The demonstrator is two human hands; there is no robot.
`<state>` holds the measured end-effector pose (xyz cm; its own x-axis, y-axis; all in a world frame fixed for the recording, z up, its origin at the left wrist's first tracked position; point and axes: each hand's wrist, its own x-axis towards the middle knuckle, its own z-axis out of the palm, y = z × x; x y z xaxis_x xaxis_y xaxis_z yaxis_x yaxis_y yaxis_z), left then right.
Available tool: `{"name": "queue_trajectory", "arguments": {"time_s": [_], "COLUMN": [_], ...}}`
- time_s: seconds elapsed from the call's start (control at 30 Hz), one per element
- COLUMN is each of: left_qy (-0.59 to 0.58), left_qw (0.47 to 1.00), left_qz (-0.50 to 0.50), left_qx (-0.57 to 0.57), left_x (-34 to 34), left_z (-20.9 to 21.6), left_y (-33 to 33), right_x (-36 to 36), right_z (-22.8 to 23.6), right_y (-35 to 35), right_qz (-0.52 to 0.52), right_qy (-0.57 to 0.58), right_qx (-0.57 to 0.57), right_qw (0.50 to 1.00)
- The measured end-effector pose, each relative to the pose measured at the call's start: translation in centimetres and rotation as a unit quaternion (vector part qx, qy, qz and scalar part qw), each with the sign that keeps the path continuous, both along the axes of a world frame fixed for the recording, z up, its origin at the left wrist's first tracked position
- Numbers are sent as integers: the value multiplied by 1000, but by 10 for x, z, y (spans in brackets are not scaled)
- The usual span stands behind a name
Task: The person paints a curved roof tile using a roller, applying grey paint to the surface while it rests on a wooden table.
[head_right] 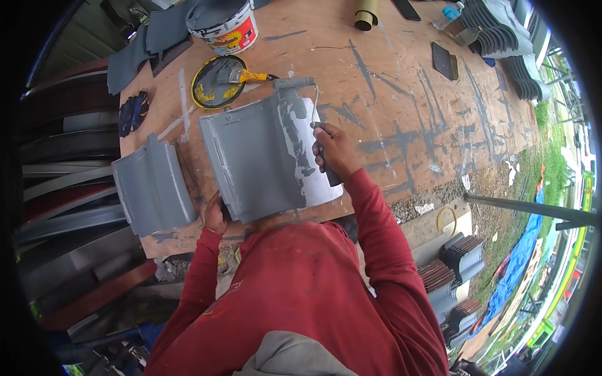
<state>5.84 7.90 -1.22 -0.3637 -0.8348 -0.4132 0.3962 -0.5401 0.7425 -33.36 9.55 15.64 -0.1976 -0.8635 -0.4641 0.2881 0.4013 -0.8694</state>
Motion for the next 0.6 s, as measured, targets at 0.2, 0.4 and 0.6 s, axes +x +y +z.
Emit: {"name": "queue_trajectory", "arguments": {"time_s": [0.2,0.4,0.6], "left_qy": [-18,-16,5], "left_qw": [998,1000,999], "left_qz": [57,11,-1], "left_qx": [-12,21,34], "left_x": [-7,5,1], "left_z": [-3,6,10], "left_y": [8,-5,-5], "right_x": [16,23,26], "right_z": [-2,20,23], "right_y": [87,217,192], "right_qz": [35,84,78], "right_qy": [85,148,190], "right_qx": [48,107,101], "right_qw": [995,980,973]}}
